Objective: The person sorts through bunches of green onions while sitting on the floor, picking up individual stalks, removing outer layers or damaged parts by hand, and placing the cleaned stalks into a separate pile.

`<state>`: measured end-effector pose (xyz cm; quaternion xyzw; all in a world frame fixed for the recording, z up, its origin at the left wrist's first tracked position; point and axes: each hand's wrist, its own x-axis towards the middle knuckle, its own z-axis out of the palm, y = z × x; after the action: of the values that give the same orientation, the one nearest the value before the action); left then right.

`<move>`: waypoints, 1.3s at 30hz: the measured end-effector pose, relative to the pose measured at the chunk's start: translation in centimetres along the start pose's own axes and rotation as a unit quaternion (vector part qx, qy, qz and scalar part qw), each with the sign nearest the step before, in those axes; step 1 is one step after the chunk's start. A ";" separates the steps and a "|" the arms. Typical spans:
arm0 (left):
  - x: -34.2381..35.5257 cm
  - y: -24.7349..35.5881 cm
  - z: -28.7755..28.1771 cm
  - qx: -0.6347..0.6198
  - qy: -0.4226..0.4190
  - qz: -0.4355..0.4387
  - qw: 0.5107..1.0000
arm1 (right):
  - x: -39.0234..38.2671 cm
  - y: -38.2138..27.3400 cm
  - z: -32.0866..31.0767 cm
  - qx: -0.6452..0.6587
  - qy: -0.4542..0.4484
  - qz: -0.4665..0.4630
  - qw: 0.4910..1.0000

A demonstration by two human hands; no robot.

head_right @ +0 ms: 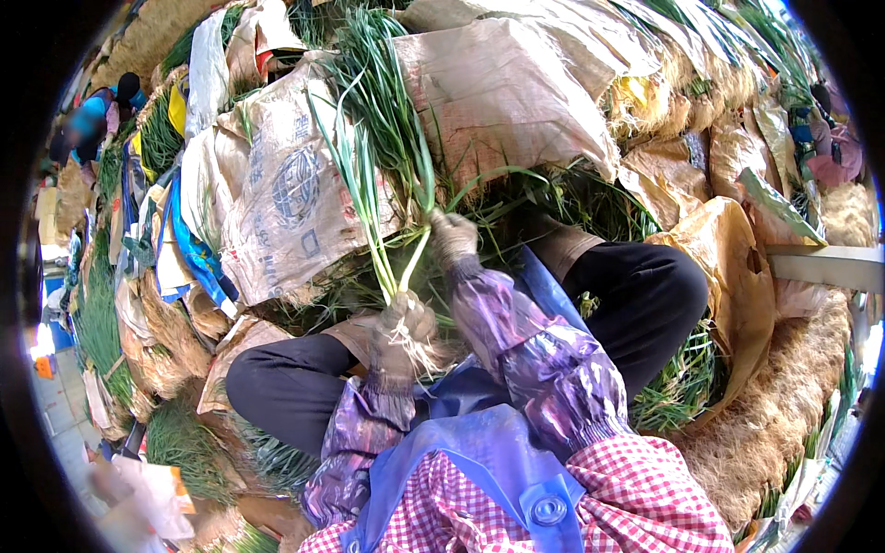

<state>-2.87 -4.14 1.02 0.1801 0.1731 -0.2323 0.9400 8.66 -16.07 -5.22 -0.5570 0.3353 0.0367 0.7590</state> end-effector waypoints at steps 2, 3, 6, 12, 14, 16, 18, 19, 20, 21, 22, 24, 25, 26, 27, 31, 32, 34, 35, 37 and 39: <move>0.0 -0.1 -0.2 -0.020 -0.058 -0.002 0.998 | 3.1 -0.5 -2.3 -0.016 0.018 -0.021 0.999; -0.8 -0.2 0.2 0.010 0.018 0.017 1.000 | 4.3 -0.5 -3.3 -0.070 -0.002 -0.037 0.997; -0.8 1.1 1.1 0.116 0.100 0.002 0.988 | 1.9 -3.0 -1.6 -0.128 -0.082 -0.011 0.988; -0.1 5.1 -1.3 0.225 0.208 -0.110 0.946 | 4.4 -5.0 -3.3 -0.017 -0.010 -0.024 1.000; 0.0 4.0 -1.5 0.261 0.257 -0.025 0.930 | 4.2 -5.1 -3.2 -0.025 0.008 -0.029 0.999; 0.1 3.4 -1.3 0.251 0.240 -0.016 0.938 | 2.8 -4.2 -2.6 -0.026 -0.034 -0.006 0.999; 1.4 2.4 -0.8 0.219 0.201 -0.038 0.954 | 1.3 -3.2 -2.0 -0.050 -0.063 -0.010 0.997; 1.6 1.9 -0.7 0.183 0.190 -0.039 0.964 | 0.0 -2.9 -1.0 -0.067 -0.075 -0.007 0.995; 1.9 1.5 0.0 0.188 0.135 -0.048 0.972 | 0.1 -1.0 -0.9 -0.081 -0.084 -0.085 0.989; 2.1 1.1 0.7 0.193 0.079 -0.057 0.976 | 0.2 0.7 -1.0 -0.096 -0.093 -0.163 0.978; 1.8 0.3 0.6 0.201 0.103 -0.053 0.973 | 0.1 1.4 -1.2 -0.217 -0.111 -0.219 0.945; 1.5 0.6 -1.0 0.027 0.041 -0.112 0.992 | -2.0 -1.2 -0.7 -0.481 -0.122 -0.318 0.808; 1.5 0.5 -1.1 -0.061 0.005 -0.145 0.987 | -2.2 -2.0 -1.1 -0.530 -0.129 -0.351 0.761; 1.4 0.2 -1.2 -0.034 0.043 -0.121 0.991 | -2.0 -2.8 -1.3 -0.569 -0.161 -0.358 0.722; 1.3 -0.3 -1.2 -0.011 0.063 -0.111 0.992 | -2.1 -3.6 -1.4 -0.606 -0.192 -0.364 0.681; 0.8 -0.8 0.9 -0.045 0.071 -0.120 0.989 | -2.7 -3.1 -1.6 -0.619 -0.215 -0.339 0.675; 0.3 -0.6 1.6 -0.009 0.056 -0.109 0.992 | -1.0 -0.4 -2.3 -0.447 -0.188 -0.317 0.815; -0.7 -0.5 3.5 0.064 -0.021 -0.100 0.993 | 6.0 0.1 -6.0 -0.141 -0.109 -0.090 0.980; -1.6 0.5 4.6 0.135 -0.004 -0.085 0.987 | 6.7 -0.7 -6.8 -0.033 -0.077 0.108 0.991; -1.8 1.1 2.1 0.213 -0.059 0.004 0.975 | 5.7 0.1 -7.2 -0.393 -0.281 0.047 0.874; -4.2 4.3 5.4 0.226 0.057 0.070 0.970 | 1.7 -3.0 -3.3 -0.688 -0.455 0.076 0.559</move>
<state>-2.92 -1.32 8.59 0.4127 0.1564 -0.1882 0.8774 9.77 -20.59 -4.23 -0.7918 -0.1410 0.5628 0.1910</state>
